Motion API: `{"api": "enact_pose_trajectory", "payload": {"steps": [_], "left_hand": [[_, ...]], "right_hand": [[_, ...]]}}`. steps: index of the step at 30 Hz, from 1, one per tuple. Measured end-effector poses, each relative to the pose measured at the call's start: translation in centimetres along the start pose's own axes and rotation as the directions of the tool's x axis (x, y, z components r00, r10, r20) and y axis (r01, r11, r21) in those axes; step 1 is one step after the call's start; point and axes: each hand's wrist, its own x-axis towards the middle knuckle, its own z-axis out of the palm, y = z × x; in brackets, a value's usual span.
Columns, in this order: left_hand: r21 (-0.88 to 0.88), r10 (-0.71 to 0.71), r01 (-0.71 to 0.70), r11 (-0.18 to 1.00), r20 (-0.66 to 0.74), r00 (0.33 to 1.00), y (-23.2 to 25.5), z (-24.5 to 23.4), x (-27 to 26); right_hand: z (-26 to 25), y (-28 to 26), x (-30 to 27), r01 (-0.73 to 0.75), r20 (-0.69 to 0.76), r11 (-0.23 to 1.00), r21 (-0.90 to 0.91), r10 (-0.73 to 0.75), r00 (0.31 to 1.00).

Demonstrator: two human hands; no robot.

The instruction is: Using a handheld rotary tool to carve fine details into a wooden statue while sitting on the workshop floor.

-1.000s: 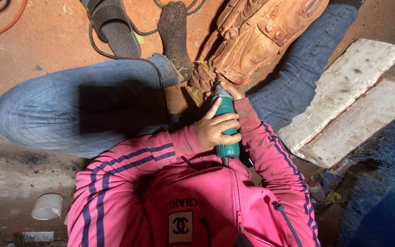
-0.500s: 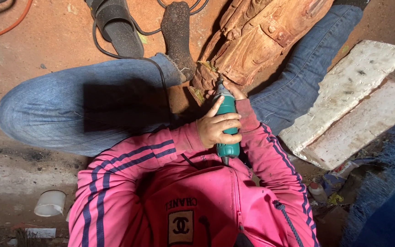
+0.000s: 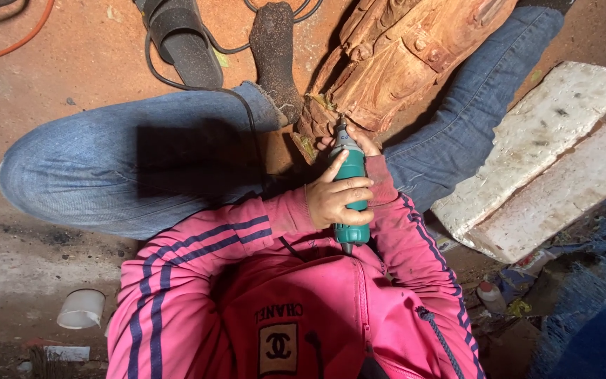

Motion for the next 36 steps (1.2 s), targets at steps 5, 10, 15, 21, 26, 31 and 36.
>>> {"api": "enact_pose_trajectory", "payload": {"steps": [5,10,15,21,26,31,36], "left_hand": [[0.019,0.013,-0.014,1.000,0.046,0.999,0.0,-0.4,0.2],[0.052,0.023,-0.027,0.998,0.076,0.997,-0.1,-0.2,0.0],[0.062,0.032,-0.038,0.997,0.092,0.995,-0.1,-0.5,0.3],[0.067,0.054,-0.062,0.996,0.112,0.992,-0.1,-0.6,0.4],[0.046,0.092,-0.095,0.994,0.059,0.994,-0.4,0.2,0.1],[0.050,0.109,-0.112,0.992,0.057,0.992,-0.5,0.3,0.0],[0.034,0.125,-0.125,0.992,-0.006,0.992,-0.4,-0.2,0.8]], "right_hand": [[0.7,0.1,-0.3,0.037,-0.020,0.997,0.074,-0.036,0.999],[0.8,0.1,0.2,0.056,-0.014,0.995,0.082,-0.055,0.998],[0.8,0.4,0.5,0.072,-0.008,0.993,0.089,-0.071,0.997],[0.9,0.6,0.8,0.095,-0.001,0.991,0.099,-0.095,0.995],[0.9,0.7,1.0,0.117,0.004,0.987,0.107,-0.118,0.993],[0.9,1.3,0.9,0.137,0.006,0.984,0.116,-0.139,0.990],[0.8,1.6,0.7,0.155,0.008,0.980,0.121,-0.157,0.988]]}}
